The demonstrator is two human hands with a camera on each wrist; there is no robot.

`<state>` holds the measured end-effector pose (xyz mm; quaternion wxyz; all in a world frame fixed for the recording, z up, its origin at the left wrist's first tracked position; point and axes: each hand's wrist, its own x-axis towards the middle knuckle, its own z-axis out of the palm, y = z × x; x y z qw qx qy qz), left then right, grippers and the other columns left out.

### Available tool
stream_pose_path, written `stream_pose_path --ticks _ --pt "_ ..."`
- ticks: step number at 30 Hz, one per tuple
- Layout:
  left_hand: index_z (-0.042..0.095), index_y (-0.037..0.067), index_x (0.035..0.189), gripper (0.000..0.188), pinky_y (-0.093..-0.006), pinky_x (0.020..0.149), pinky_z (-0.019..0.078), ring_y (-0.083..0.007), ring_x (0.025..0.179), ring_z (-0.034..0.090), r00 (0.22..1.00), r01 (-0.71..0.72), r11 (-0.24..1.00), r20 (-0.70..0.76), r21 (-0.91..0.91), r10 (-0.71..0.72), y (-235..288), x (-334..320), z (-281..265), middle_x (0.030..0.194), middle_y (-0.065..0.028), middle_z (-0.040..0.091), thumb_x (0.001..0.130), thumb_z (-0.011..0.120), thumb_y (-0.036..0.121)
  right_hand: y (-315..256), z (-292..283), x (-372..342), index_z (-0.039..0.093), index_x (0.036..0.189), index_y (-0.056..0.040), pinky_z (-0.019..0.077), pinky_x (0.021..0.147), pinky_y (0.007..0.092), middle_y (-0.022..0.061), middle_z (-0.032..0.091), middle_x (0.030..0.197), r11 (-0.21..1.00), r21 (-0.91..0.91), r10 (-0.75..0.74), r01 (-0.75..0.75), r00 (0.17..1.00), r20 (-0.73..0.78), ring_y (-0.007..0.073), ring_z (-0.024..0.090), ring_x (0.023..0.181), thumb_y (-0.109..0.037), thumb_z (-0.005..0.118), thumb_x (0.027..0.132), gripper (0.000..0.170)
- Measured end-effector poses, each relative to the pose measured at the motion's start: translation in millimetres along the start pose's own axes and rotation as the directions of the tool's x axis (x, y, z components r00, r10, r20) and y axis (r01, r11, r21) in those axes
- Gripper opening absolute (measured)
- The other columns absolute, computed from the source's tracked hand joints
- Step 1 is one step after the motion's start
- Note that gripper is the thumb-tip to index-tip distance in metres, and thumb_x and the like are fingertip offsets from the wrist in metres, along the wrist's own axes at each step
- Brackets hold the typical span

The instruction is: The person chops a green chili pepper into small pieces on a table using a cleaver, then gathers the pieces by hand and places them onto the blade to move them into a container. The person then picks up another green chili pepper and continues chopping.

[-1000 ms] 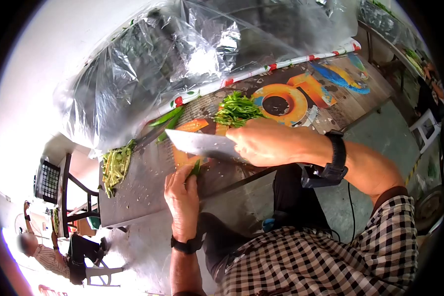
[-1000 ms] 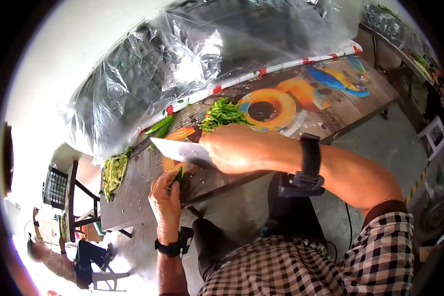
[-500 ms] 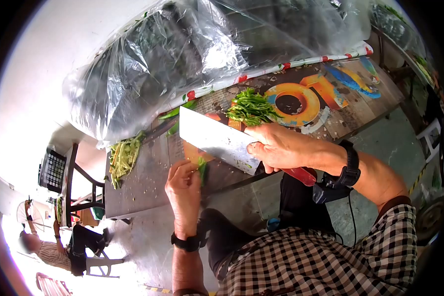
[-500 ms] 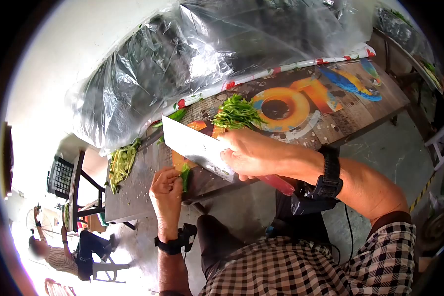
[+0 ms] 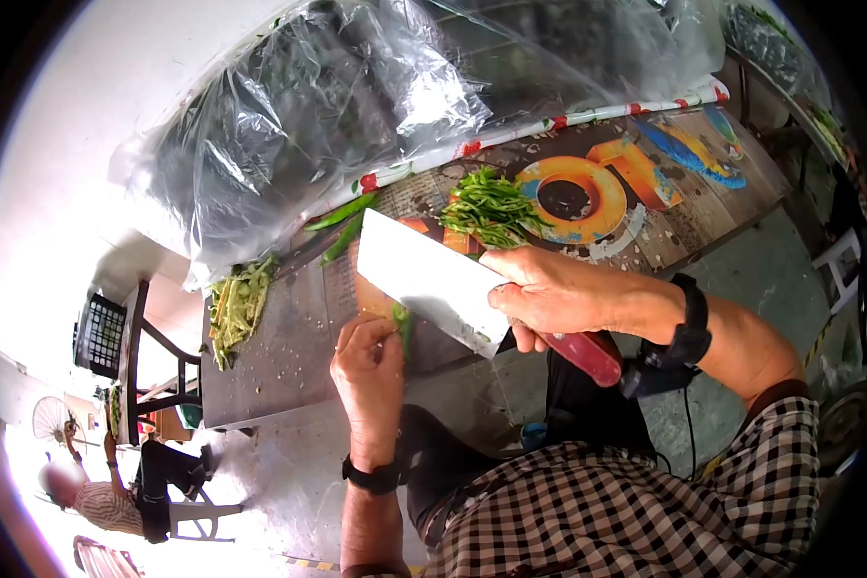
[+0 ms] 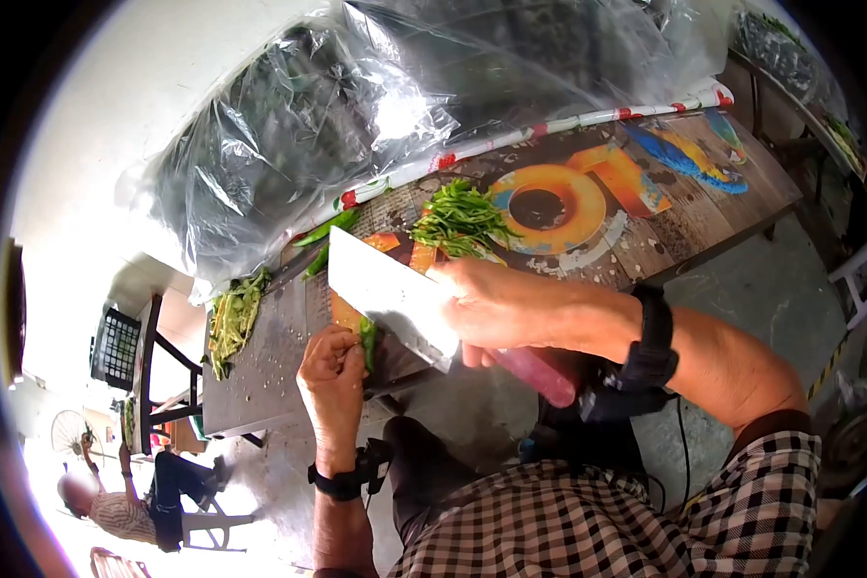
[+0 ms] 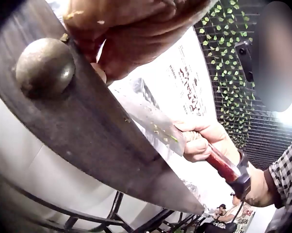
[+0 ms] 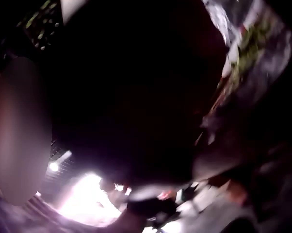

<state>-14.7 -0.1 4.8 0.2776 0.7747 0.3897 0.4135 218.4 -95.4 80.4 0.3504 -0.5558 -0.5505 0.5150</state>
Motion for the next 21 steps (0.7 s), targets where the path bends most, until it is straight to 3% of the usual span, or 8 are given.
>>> stream_pose_path --ticks 2,5,10,21 --pt "0.065 -0.005 0.088 0.007 -0.0223 0.061 0.0529 -0.0101 0.074 0.062 0.999 0.046 0.998 0.026 -0.045 -0.045 0.2 -0.6 -0.9 0.102 -0.0078 0.064 0.083 0.063 -0.009 8.6 3.2 4.3 0.051 0.105 0.0063 0.0513 0.048 0.0289 0.0104 0.062 0.069 0.997 0.072 0.005 -0.006 1.000 0.006 0.0149 0.064 0.055 -0.009 0.043 0.097 0.020" --pt "0.067 -0.001 0.087 0.009 -0.0270 0.062 0.0524 -0.0155 0.071 0.063 1.000 -0.009 0.999 0.007 -0.049 0.010 3.8 -0.4 2.8 0.092 -0.0083 0.066 0.080 0.066 -0.007 14.2 5.1 7.6 0.050 0.109 0.0073 0.0523 0.049 0.0289 0.0107 0.061 0.073 0.992 0.116 0.057 -0.058 0.998 0.017 0.0151 0.064 0.057 -0.008 0.042 0.097 0.021" --pt "0.067 -0.001 0.086 0.009 -0.0259 0.064 0.0518 -0.0151 0.072 0.063 1.000 -0.001 0.999 -0.002 -0.042 0.000 3.9 -2.3 7.9 0.092 -0.0081 0.066 0.080 0.066 -0.007 1.3 11.7 -3.2 0.048 0.113 0.0087 0.0521 0.048 0.0287 0.0116 0.060 0.075 0.973 0.198 0.116 -0.116 0.993 0.012 0.0152 0.065 0.059 -0.008 0.042 0.097 0.023" --pt "0.067 -0.002 0.089 0.010 -0.0261 0.065 0.0519 -0.0148 0.073 0.064 0.999 0.028 0.997 0.042 -0.067 -0.025 5.9 -4.4 6.3 0.097 -0.0088 0.067 0.081 0.064 -0.007 16.1 18.7 -9.6 0.048 0.109 0.0074 0.0516 0.047 0.0292 0.0124 0.061 0.081 0.972 0.216 0.103 -0.098 0.995 -0.011 0.0154 0.064 0.059 -0.007 0.043 0.097 0.019"
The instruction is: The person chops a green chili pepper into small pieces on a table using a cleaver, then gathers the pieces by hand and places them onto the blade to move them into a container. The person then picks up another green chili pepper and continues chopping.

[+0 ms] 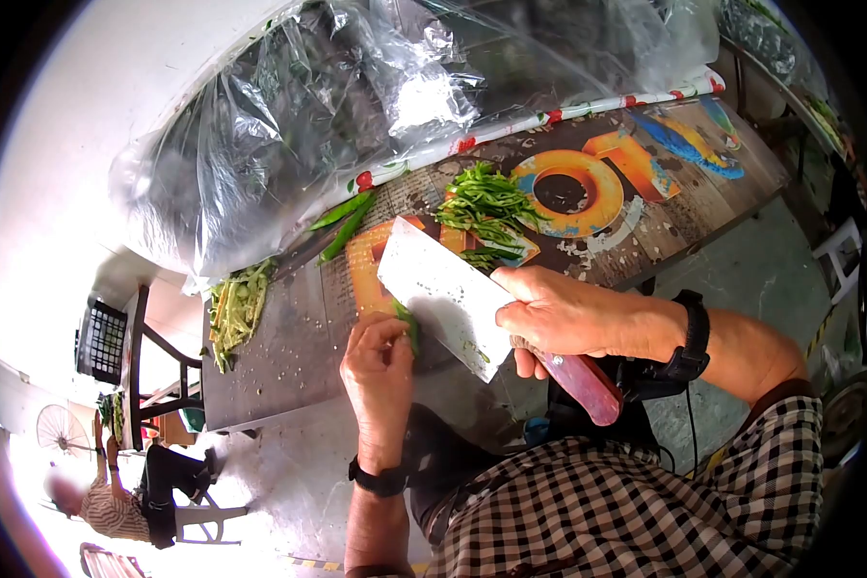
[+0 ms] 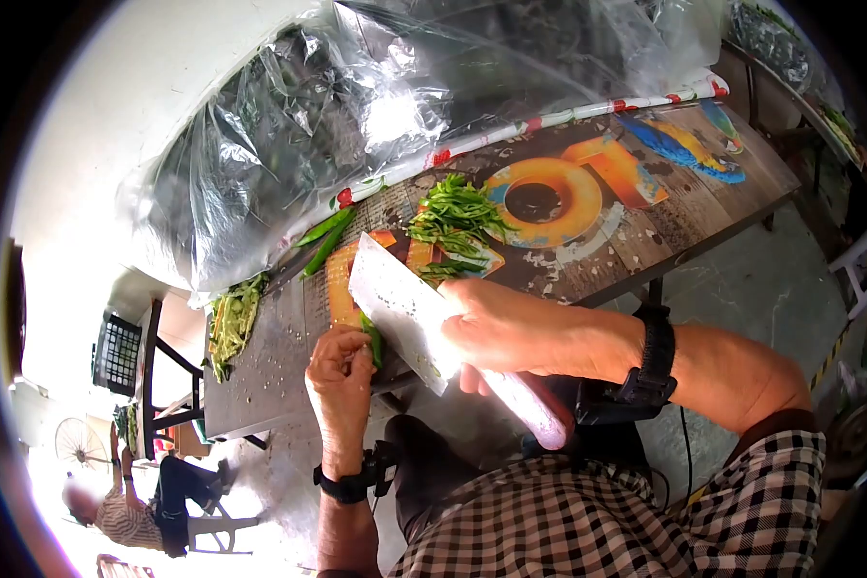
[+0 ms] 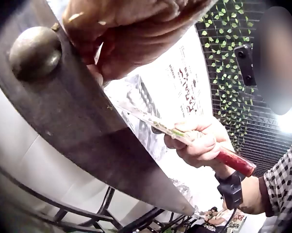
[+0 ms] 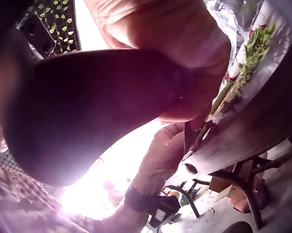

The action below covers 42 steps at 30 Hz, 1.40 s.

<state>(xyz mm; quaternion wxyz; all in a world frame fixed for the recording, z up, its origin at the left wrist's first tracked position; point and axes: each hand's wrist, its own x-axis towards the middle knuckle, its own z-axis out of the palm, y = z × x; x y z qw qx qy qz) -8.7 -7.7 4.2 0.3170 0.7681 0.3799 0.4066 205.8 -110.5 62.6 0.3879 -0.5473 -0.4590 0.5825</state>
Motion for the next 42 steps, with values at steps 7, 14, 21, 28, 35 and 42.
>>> stream_pose_path --ticks 7,14,21,28,35,42 --pt "0.066 -0.001 0.089 0.011 -0.0269 0.066 0.0517 -0.0154 0.073 0.063 0.998 -0.062 0.998 0.003 0.020 0.062 -1.2 -2.7 2.9 0.097 -0.0081 0.066 0.082 0.062 -0.008 -11.4 -4.2 -4.4 0.048 0.113 0.0048 0.0506 0.046 0.0315 0.0152 0.063 0.072 0.987 0.043 0.155 -0.155 0.988 -0.002 0.0176 0.063 0.056 -0.012 0.045 0.095 0.025" --pt "0.065 0.001 0.089 0.011 -0.0287 0.067 0.0517 -0.0186 0.073 0.063 0.993 -0.115 0.990 -0.012 0.082 0.116 -0.5 -2.7 4.2 0.094 -0.0092 0.066 0.081 0.062 -0.007 -9.6 -15.1 11.9 0.045 0.119 0.0060 0.0518 0.044 0.0343 0.0184 0.063 0.075 0.975 0.089 0.202 -0.206 0.978 0.051 0.0228 0.065 0.057 -0.013 0.048 0.094 0.032" --pt "0.064 0.002 0.088 0.013 -0.0313 0.068 0.0517 -0.0219 0.076 0.064 0.990 -0.137 0.986 -0.028 0.092 0.140 -4.7 -3.8 5.9 0.092 -0.0093 0.065 0.080 0.061 -0.008 -18.9 -10.5 13.9 0.042 0.114 0.0058 0.0538 0.044 0.0356 0.0194 0.060 0.085 0.969 0.034 0.241 -0.244 0.969 0.062 0.0237 0.067 0.059 -0.012 0.049 0.094 0.027" --pt "0.065 0.002 0.087 0.015 -0.0321 0.068 0.0519 -0.0232 0.076 0.064 0.983 -0.166 0.981 -0.065 0.105 0.173 -3.5 -6.6 8.8 0.093 -0.0102 0.065 0.079 0.060 -0.009 -26.6 -2.3 2.9 0.041 0.113 0.0052 0.0541 0.046 0.0338 0.0185 0.062 0.076 0.971 -0.044 0.237 -0.234 0.968 0.083 0.0225 0.067 0.058 -0.012 0.044 0.096 0.025" --pt "0.064 0.000 0.088 0.013 -0.0288 0.069 0.0517 -0.0179 0.078 0.062 0.987 -0.130 0.983 -0.074 0.132 0.140 -3.2 -9.0 10.7 0.094 -0.0098 0.065 0.081 0.059 -0.010 -19.8 1.3 -17.1 0.039 0.110 0.0067 0.0538 0.046 0.0323 0.0155 0.060 0.070 0.988 -0.043 0.150 -0.145 0.977 0.149 0.0199 0.065 0.057 -0.012 0.042 0.096 0.023" --pt "0.064 0.000 0.088 0.013 -0.0283 0.068 0.0516 -0.0177 0.077 0.062 0.986 -0.136 0.981 -0.073 0.139 0.147 -1.4 -8.7 9.7 0.094 -0.0096 0.065 0.081 0.059 -0.010 -10.9 5.4 -29.0 0.037 0.096 0.0033 0.0532 0.046 0.0321 0.0144 0.058 0.068 0.989 -0.107 0.117 -0.103 0.984 0.132 0.0219 0.068 0.058 -0.009 0.041 0.098 0.013"
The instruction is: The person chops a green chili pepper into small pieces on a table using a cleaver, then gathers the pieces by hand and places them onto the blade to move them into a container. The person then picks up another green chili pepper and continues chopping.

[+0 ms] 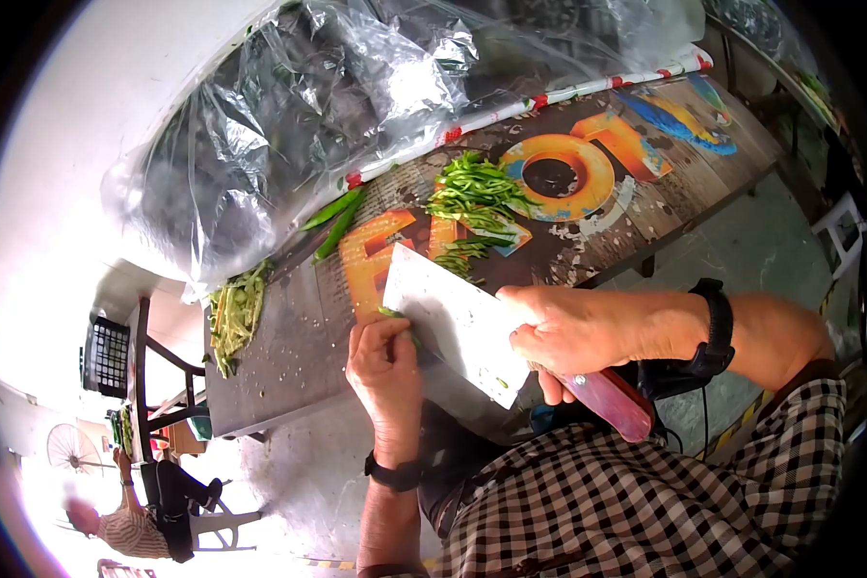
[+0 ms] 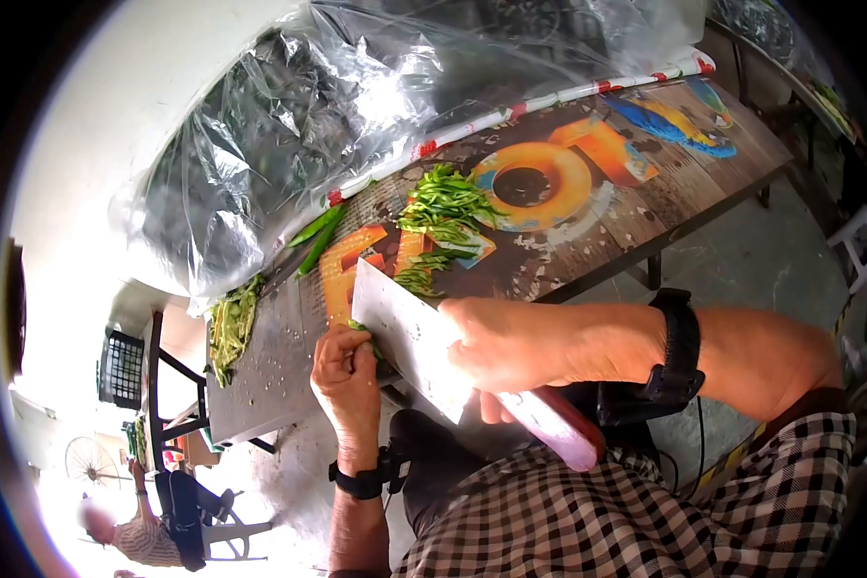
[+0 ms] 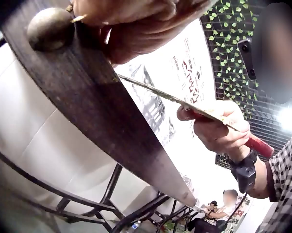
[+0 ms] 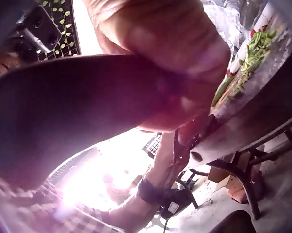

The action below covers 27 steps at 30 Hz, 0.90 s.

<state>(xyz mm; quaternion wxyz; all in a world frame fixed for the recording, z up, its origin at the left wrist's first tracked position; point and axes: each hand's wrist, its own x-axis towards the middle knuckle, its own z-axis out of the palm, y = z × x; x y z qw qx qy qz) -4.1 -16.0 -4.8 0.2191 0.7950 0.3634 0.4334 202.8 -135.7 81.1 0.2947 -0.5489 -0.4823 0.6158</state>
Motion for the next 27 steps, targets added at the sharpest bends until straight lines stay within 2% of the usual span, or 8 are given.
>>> stream_pose_path --ticks 5,11,15,17,21,23,25,27 --pt "0.066 0.003 0.087 0.014 -0.0323 0.066 0.0514 -0.0221 0.073 0.064 0.999 -0.029 1.000 -0.046 -0.007 0.029 -0.6 0.0 2.6 0.089 -0.0095 0.065 0.080 0.061 -0.008 -12.2 2.3 -14.8 0.034 0.094 0.0024 0.0526 0.047 0.0314 0.0151 0.058 0.068 0.986 -0.135 0.100 -0.097 0.995 0.019 0.0237 0.070 0.060 -0.007 0.041 0.097 0.012" --pt "0.066 0.003 0.086 0.014 -0.0328 0.066 0.0518 -0.0227 0.073 0.065 0.998 -0.034 0.999 -0.059 0.010 0.034 -1.1 0.1 2.4 0.089 -0.0096 0.065 0.079 0.062 -0.008 5.4 4.4 -24.9 0.032 0.093 0.0024 0.0501 0.047 0.0339 0.0137 0.058 0.066 0.992 -0.126 0.007 -0.003 1.000 0.028 0.0242 0.070 0.059 -0.005 0.039 0.098 0.011" --pt "0.065 -0.002 0.087 0.012 -0.0253 0.068 0.0514 -0.0143 0.080 0.062 0.999 0.033 0.999 -0.024 -0.034 -0.034 -10.1 -1.5 3.3 0.095 -0.0087 0.064 0.081 0.059 -0.010 12.7 7.6 -30.5 0.030 0.092 0.0024 0.0501 0.048 0.0353 0.0139 0.055 0.063 0.980 -0.200 -0.013 0.019 0.999 0.029 0.0249 0.069 0.058 -0.005 0.037 0.098 0.012" --pt "0.065 -0.001 0.087 0.012 -0.0264 0.068 0.0514 -0.0155 0.080 0.063 0.999 0.021 0.999 -0.030 -0.042 -0.022 -11.3 -1.4 3.1 0.095 -0.0089 0.064 0.081 0.059 -0.010 34.9 7.2 -31.9 0.029 0.092 0.0023 0.0499 0.047 0.0359 0.0138 0.054 0.061 0.962 -0.243 -0.111 0.126 0.991 0.074 0.0253 0.068 0.057 -0.004 0.038 0.097 0.012" --pt "0.066 0.002 0.086 0.013 -0.0340 0.069 0.0519 -0.0247 0.076 0.065 0.999 0.018 1.000 -0.042 -0.007 -0.018 -3.9 0.4 1.4 0.089 -0.0102 0.065 0.078 0.062 -0.007 22.0 9.9 -44.0 0.030 0.082 0.0023 0.0410 0.042 0.0345 0.0090 0.047 0.057 0.977 -0.180 -0.115 0.113 0.993 -0.001 0.0141 0.049 0.045 0.000 0.053 0.091 0.025" --pt "0.066 0.002 0.086 0.013 -0.0343 0.070 0.0519 -0.0254 0.077 0.065 0.999 0.039 0.999 -0.032 -0.022 -0.040 -7.8 0.7 1.8 0.089 -0.0102 0.065 0.078 0.062 -0.007 39.9 8.7 -42.9 0.029 0.080 0.0009 0.0366 0.040 0.0367 0.0105 0.045 0.055 0.899 -0.350 -0.280 0.265 0.960 0.006 0.0161 0.047 0.042 0.001 0.055 0.089 0.027" --pt "0.066 0.002 0.086 0.014 -0.0342 0.071 0.0518 -0.0258 0.079 0.065 1.000 0.001 1.000 -0.031 0.001 -0.001 -7.5 1.9 1.1 0.090 -0.0103 0.065 0.077 0.061 -0.007 40.3 8.4 -44.6 0.029 0.080 0.0007 0.0344 0.040 0.0392 0.0130 0.044 0.054 0.893 -0.358 -0.291 0.275 0.957 0.009 0.0204 0.047 0.041 0.002 0.055 0.088 0.028" --pt "0.066 0.002 0.087 0.015 -0.0340 0.072 0.0518 -0.0262 0.080 0.065 0.999 -0.023 1.000 -0.029 0.012 0.023 -6.7 2.9 0.6 0.091 -0.0105 0.065 0.076 0.061 -0.008 27.4 8.1 -51.4 0.030 0.080 0.0016 0.0343 0.041 0.0422 0.0164 0.044 0.052 0.968 -0.204 -0.146 0.144 0.989 0.004 0.0272 0.049 0.040 0.003 0.055 0.087 0.025"
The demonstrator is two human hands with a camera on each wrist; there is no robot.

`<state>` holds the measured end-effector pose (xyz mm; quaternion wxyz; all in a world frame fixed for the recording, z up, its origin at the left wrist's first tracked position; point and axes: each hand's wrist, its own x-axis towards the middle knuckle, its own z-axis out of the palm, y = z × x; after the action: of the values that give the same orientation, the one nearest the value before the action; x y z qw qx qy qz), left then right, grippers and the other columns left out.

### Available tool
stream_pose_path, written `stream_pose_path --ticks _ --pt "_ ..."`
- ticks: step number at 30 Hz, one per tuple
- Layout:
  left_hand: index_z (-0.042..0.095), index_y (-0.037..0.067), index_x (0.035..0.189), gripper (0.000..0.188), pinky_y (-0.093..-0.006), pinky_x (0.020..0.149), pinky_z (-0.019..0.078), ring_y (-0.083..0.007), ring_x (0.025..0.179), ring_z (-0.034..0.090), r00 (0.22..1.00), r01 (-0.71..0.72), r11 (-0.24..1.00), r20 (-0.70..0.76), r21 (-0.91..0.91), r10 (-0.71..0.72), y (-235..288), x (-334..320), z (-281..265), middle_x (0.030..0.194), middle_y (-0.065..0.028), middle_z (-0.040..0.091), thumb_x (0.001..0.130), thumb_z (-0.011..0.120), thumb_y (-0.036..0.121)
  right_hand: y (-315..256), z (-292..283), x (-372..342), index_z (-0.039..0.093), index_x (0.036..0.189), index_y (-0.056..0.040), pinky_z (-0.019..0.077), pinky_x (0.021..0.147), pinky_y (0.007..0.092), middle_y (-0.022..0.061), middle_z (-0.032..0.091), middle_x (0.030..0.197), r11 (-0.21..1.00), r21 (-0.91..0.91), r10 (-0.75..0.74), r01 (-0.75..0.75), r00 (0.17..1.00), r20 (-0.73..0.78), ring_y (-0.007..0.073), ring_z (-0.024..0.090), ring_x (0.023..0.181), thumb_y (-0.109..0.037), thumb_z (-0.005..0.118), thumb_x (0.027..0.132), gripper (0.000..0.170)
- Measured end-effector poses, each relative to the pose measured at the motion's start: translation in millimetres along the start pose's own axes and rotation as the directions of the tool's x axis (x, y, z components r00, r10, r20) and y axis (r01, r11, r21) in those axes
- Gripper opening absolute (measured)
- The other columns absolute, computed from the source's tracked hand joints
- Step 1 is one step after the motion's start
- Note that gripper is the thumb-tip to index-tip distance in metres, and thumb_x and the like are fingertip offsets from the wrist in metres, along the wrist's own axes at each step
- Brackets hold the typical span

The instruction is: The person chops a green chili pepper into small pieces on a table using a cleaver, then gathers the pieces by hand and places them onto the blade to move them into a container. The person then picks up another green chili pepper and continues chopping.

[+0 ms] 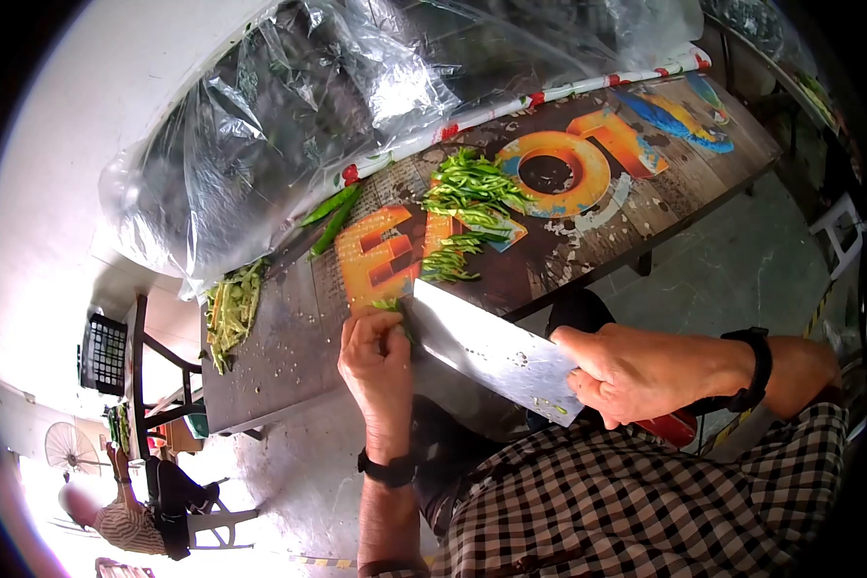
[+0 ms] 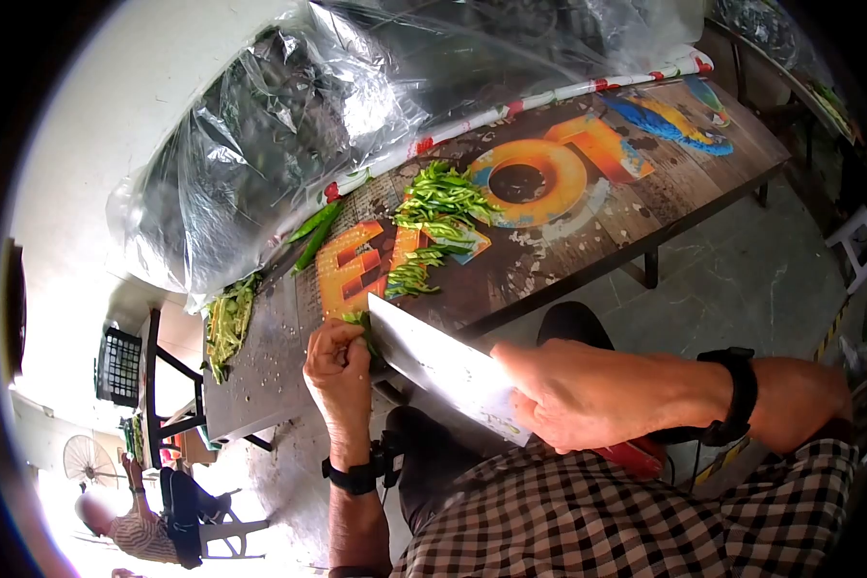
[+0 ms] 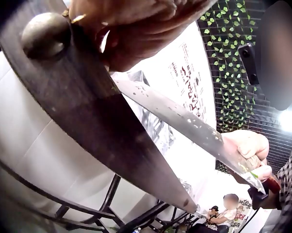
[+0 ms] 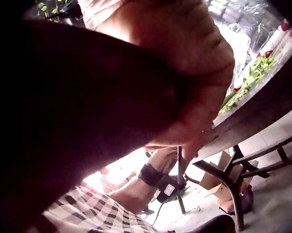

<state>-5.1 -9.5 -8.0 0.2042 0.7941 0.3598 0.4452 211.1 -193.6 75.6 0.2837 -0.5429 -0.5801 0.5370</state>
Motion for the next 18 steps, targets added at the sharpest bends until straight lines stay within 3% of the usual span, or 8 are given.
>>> stream_pose_path --ticks 3,12,15,18 --pt "0.067 0.001 0.088 0.017 -0.0333 0.074 0.0519 -0.0258 0.082 0.065 1.000 -0.009 1.000 0.020 0.004 0.009 2.1 1.3 -1.7 0.093 -0.0108 0.065 0.076 0.060 -0.008 0.3 2.2 -4.7 0.032 0.082 0.0041 0.0343 0.041 0.0437 0.0218 0.047 0.051 0.990 -0.142 -0.024 0.014 0.998 -0.065 0.0370 0.049 0.042 0.002 0.056 0.087 0.024" --pt "0.068 -0.003 0.092 0.015 -0.0266 0.073 0.0533 -0.0158 0.083 0.065 0.982 0.133 0.990 0.144 -0.050 -0.125 11.6 6.2 -8.1 0.102 -0.0088 0.064 0.079 0.062 -0.007 7.3 0.3 -3.9 0.034 0.083 0.0056 0.0353 0.042 0.0446 0.0248 0.049 0.053 0.979 -0.176 -0.119 0.103 0.990 -0.078 0.0403 0.051 0.044 0.003 0.057 0.085 0.023" --pt "0.068 -0.004 0.094 0.015 -0.0245 0.077 0.0532 -0.0132 0.087 0.064 0.969 0.161 0.986 0.194 -0.039 -0.150 9.0 9.7 -12.0 0.109 -0.0086 0.065 0.080 0.061 -0.006 8.2 -3.1 -1.8 0.034 0.084 0.0050 0.0389 0.041 0.0415 0.0210 0.051 0.053 0.990 -0.126 -0.062 0.055 0.997 -0.049 0.0327 0.056 0.043 0.001 0.053 0.088 0.020" --pt "0.068 -0.004 0.094 0.015 -0.0248 0.075 0.0535 -0.0133 0.085 0.065 0.963 0.181 0.981 0.217 -0.075 -0.161 7.1 10.7 -13.6 0.108 -0.0088 0.065 0.081 0.061 -0.006 -7.3 -9.3 -1.4 0.036 0.088 0.0050 0.0455 0.044 0.0362 0.0142 0.052 0.056 0.987 0.061 0.149 -0.148 0.989 -0.012 0.0229 0.060 0.047 -0.003 0.047 0.093 0.014"
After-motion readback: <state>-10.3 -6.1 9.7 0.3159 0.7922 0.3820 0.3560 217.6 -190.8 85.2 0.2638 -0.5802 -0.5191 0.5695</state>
